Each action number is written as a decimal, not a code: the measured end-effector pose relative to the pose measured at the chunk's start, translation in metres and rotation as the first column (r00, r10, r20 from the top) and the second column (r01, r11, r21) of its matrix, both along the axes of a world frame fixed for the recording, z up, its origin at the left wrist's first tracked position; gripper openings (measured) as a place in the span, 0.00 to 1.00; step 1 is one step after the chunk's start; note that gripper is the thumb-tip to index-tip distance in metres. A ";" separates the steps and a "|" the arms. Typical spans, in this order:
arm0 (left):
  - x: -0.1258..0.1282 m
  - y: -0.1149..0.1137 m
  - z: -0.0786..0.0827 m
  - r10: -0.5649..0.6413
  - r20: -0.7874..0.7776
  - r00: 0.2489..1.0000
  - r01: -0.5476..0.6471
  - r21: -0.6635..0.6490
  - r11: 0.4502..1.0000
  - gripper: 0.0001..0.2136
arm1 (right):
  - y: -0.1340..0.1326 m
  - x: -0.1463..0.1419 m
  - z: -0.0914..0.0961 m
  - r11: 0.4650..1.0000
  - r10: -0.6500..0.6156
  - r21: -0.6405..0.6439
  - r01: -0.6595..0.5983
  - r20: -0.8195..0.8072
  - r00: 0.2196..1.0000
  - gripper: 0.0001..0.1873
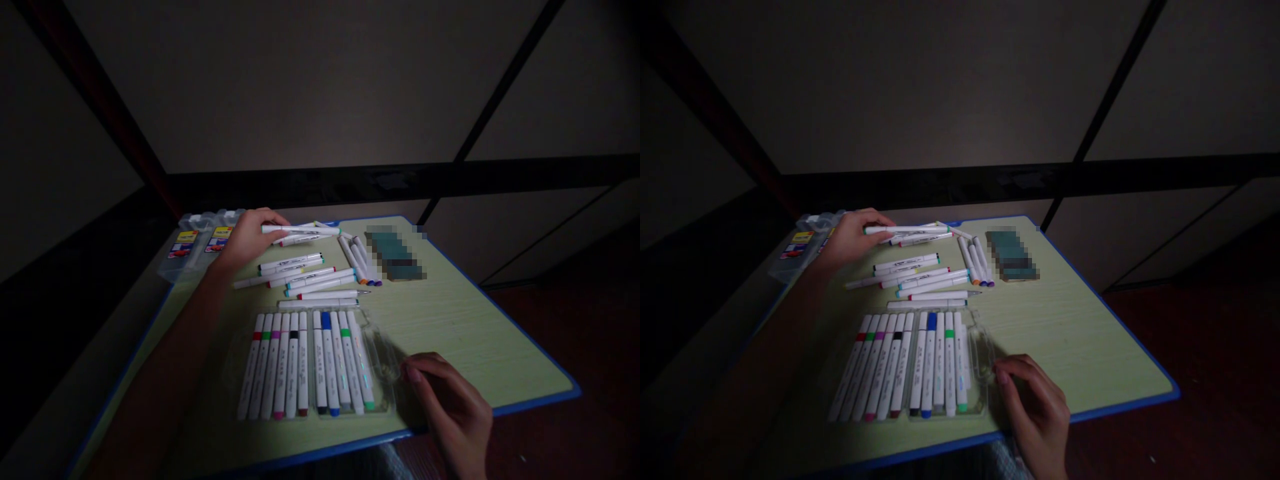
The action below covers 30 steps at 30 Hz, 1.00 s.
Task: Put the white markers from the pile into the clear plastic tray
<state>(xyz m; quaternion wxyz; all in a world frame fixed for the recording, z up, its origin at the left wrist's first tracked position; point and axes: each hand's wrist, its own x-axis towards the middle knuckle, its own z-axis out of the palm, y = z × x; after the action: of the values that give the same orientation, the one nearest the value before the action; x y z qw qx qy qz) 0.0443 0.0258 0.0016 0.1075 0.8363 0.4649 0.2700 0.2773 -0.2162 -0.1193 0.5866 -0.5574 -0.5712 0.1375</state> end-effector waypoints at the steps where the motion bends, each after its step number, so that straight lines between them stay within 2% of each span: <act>1: 0.000 -0.001 0.001 0.004 0.021 1.000 -0.003 -0.034 0.999 0.09 | 0.000 0.000 0.000 1.000 0.003 0.000 -0.003 0.005 1.000 0.05; 5: 0.003 -0.005 0.004 -0.006 0.101 0.995 0.026 -0.194 0.981 0.11 | 0.001 -0.001 0.002 1.000 0.007 0.016 -0.007 0.014 1.000 0.05; 11: 0.012 -0.014 0.005 -0.101 0.126 0.987 0.137 -0.322 0.937 0.11 | 0.002 -0.002 0.002 1.000 0.011 -0.010 -0.011 -0.007 1.000 0.07; 16: 0.022 -0.023 0.002 -0.208 0.253 0.945 0.307 -0.458 0.834 0.10 | -0.002 -0.002 0.001 0.999 0.042 -0.006 -0.042 -0.006 0.999 0.12; 21: 0.028 -0.025 -0.006 -0.280 0.398 0.874 0.464 -0.509 0.725 0.09 | -0.004 -0.001 0.001 0.987 0.159 -0.016 -0.159 0.004 0.987 0.18; 25: 0.032 -0.026 -0.010 -0.320 0.427 0.846 0.521 -0.529 0.670 0.09 | -0.002 -0.001 0.003 0.970 0.243 -0.008 -0.244 0.137 0.960 0.22; 30: 0.038 -0.030 -0.012 -0.370 0.402 0.838 0.544 -0.554 0.630 0.09 | -0.002 0.001 0.007 0.972 0.213 0.021 -0.235 0.350 0.912 0.20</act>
<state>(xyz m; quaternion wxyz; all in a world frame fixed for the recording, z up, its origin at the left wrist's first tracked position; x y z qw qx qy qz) 0.0821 -0.0039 -0.0105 0.5128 0.7952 0.2817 0.1588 0.2779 -0.2181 -0.1127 0.4747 -0.4852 -0.7292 0.0861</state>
